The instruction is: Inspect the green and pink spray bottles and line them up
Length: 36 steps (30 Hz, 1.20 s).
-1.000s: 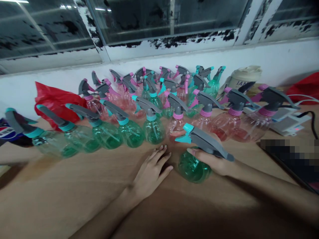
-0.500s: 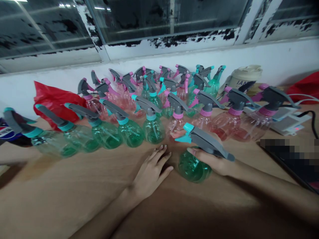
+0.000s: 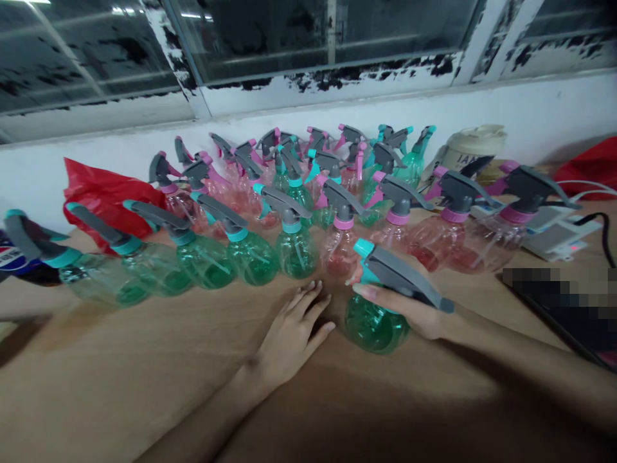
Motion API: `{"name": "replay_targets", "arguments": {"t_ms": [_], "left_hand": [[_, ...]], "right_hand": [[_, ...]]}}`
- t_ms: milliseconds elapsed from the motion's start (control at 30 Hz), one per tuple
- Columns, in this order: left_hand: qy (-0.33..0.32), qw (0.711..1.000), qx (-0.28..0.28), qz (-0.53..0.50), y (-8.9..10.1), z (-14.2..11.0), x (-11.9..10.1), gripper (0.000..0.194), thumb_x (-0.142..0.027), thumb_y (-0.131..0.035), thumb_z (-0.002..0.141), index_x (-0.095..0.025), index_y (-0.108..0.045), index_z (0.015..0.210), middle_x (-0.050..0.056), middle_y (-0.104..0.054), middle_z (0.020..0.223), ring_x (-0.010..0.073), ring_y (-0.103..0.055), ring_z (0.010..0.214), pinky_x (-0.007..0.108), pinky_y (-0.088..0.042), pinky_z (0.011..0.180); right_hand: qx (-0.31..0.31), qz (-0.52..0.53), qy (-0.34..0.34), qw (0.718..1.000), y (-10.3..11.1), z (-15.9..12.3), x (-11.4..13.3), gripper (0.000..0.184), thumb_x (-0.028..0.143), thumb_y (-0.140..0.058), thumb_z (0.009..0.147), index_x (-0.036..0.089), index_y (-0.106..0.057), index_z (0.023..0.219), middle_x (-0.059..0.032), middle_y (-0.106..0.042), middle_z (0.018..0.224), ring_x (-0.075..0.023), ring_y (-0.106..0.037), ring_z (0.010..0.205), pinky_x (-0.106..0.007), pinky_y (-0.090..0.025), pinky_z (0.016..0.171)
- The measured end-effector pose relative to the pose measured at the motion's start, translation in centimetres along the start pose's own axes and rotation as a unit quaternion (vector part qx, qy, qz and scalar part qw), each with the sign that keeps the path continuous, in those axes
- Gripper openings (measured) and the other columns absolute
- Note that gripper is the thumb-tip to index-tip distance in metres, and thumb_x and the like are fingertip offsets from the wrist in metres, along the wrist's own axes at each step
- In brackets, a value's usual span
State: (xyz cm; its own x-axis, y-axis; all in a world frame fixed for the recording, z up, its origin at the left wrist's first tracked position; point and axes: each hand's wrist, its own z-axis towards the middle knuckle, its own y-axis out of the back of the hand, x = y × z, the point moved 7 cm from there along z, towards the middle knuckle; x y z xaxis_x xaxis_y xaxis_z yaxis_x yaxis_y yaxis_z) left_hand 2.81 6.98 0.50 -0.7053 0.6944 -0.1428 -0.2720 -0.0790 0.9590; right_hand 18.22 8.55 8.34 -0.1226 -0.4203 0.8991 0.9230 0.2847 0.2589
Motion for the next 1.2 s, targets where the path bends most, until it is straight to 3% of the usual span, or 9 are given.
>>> {"name": "replay_targets", "arguments": {"t_ms": [167, 300, 433, 667, 900, 1200], "left_hand": [[0.003, 1.0, 0.006, 0.001, 0.0, 0.01, 0.05, 0.044, -0.04, -0.04, 0.1, -0.012, -0.045, 0.135, 0.014, -0.042, 0.145, 0.0252, -0.035, 0.136, 0.046, -0.032, 0.11], [0.003, 1.0, 0.006, -0.001, -0.06, 0.04, 0.06, 0.045, -0.041, -0.04, 0.1, -0.013, -0.046, 0.134, 0.014, -0.042, 0.144, 0.0252, -0.036, 0.135, 0.046, -0.032, 0.11], [0.005, 1.0, 0.009, -0.001, -0.06, 0.12, 0.08, 0.045, -0.04, -0.04, 0.1, -0.012, -0.046, 0.134, 0.015, -0.042, 0.144, 0.0257, -0.035, 0.136, 0.046, -0.032, 0.11], [0.007, 1.0, 0.008, -0.006, -0.01, 0.06, 0.04, 0.044, -0.04, -0.041, 0.1, -0.014, -0.045, 0.135, 0.013, -0.041, 0.145, 0.0246, -0.034, 0.136, 0.046, -0.032, 0.11], [0.004, 1.0, 0.008, -0.001, -0.03, 0.0, -0.01, 0.045, -0.039, -0.042, 0.099, -0.012, -0.046, 0.135, 0.014, -0.042, 0.145, 0.0249, -0.034, 0.136, 0.045, -0.03, 0.111], [0.008, 1.0, 0.006, -0.012, -0.08, -0.04, 0.09, 0.045, -0.04, -0.042, 0.099, -0.015, -0.043, 0.136, 0.013, -0.041, 0.146, 0.025, -0.033, 0.137, 0.046, -0.031, 0.111]], "right_hand": [[-0.01, -0.018, 0.017, 1.0, 0.19, 0.12, 0.17, 0.01, 0.03, -0.062, 0.085, 0.026, -0.063, 0.095, 0.0007, -0.065, 0.09, -0.0149, -0.062, 0.076, -0.029, -0.051, 0.069], [-0.016, -0.011, 0.053, 0.998, 0.26, 0.12, 0.6, 0.029, 0.024, -0.063, 0.084, 0.031, -0.063, 0.112, -0.0004, -0.067, 0.11, -0.0185, -0.064, 0.097, -0.034, -0.051, 0.085], [-0.019, -0.04, 0.071, 0.996, 0.28, -0.01, 0.93, 0.033, 0.021, -0.061, 0.085, 0.031, -0.062, 0.116, -0.0016, -0.067, 0.111, -0.0195, -0.063, 0.103, -0.036, -0.049, 0.089], [-0.046, -0.078, 0.052, 0.994, 0.58, 0.03, 0.39, 0.021, 0.026, -0.061, 0.083, 0.026, -0.064, 0.104, 0.0001, -0.06, 0.074, -0.017, -0.058, 0.068, -0.033, -0.048, 0.065], [-0.044, -0.067, 0.045, 0.996, 0.56, 0.09, 0.44, 0.027, 0.028, -0.06, 0.083, 0.027, -0.062, 0.11, -0.001, -0.062, 0.083, -0.0181, -0.058, 0.071, -0.034, -0.048, 0.07], [-0.046, -0.064, 0.048, 0.996, 0.49, 0.02, 0.53, 0.011, 0.024, -0.06, 0.083, 0.025, -0.064, 0.094, 0.0026, -0.053, 0.065, -0.0152, -0.051, 0.06, -0.03, -0.044, 0.059]]}}
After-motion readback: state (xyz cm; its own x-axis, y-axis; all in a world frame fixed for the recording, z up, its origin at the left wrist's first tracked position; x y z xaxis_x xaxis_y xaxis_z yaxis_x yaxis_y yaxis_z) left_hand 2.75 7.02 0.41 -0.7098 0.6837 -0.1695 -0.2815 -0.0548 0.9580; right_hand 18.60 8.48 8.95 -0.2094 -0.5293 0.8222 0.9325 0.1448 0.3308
